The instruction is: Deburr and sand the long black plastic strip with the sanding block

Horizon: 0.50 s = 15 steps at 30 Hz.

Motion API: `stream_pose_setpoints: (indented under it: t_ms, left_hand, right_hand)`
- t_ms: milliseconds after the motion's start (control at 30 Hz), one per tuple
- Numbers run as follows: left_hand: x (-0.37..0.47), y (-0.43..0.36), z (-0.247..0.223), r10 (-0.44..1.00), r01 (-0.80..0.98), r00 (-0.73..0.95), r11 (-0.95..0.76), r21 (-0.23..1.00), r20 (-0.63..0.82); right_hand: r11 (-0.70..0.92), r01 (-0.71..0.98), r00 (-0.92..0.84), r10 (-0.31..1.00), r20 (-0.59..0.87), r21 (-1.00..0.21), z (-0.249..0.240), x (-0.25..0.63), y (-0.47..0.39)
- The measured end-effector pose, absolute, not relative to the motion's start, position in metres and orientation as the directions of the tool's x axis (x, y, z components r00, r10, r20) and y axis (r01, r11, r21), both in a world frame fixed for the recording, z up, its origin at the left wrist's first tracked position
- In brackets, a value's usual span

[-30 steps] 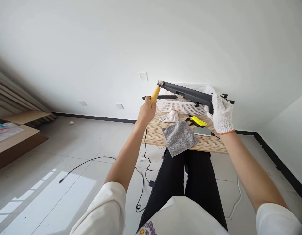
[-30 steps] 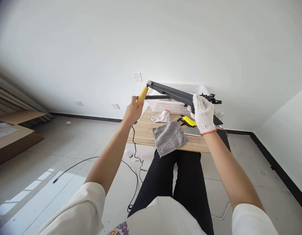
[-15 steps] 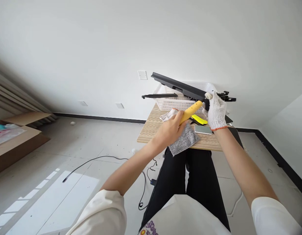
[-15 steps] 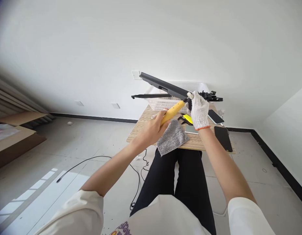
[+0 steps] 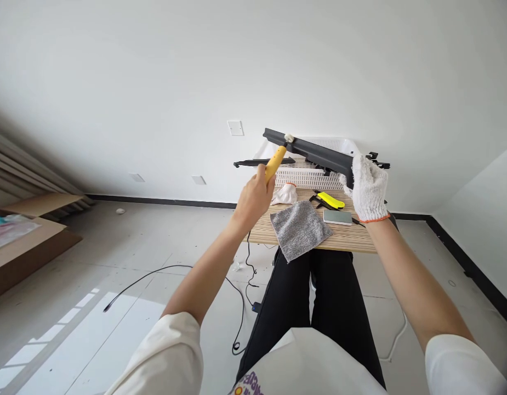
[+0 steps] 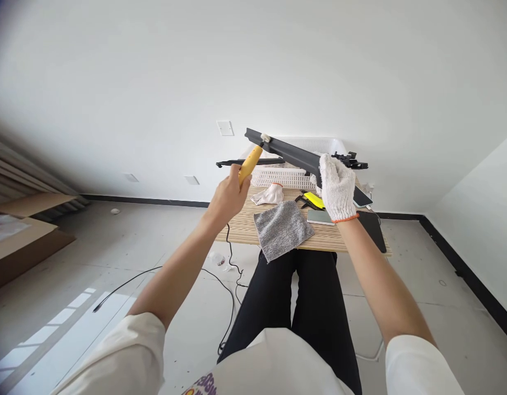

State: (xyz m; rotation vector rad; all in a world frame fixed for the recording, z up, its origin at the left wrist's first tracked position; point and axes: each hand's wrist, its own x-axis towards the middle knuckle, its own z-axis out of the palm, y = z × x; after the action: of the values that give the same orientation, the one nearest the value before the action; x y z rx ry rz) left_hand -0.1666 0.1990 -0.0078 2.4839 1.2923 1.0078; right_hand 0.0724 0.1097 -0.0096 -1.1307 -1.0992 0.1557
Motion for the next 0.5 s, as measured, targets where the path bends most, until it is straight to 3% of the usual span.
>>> stream_pose_setpoints:
  t_ms: [100, 367, 500]
  left_hand:
    - [-0.173, 0.216, -0.005, 0.81, 0.716, 0.348, -0.555, 0.424, 0.471]
    - [-0.186, 0.249, -0.002, 0.829, 0.784, 0.281, -0.489, 0.383, 0.483]
    - [-0.186, 0.253, -0.002, 0.831, 0.786, 0.282, -0.487, 0.381, 0.48]
  right_hand:
    - [0.467, 0.345, 0.553, 0.6, 0.578, -0.814, -0.005, 0.069, 0.099]
    - [0.455, 0.46, 0.484, 0.591, 0.645, -0.762, 0.008, 0.059, 0.07]
    - [0.431, 0.432, 0.528, 0.591, 0.61, -0.792, 0.01, 0.059, 0.064]
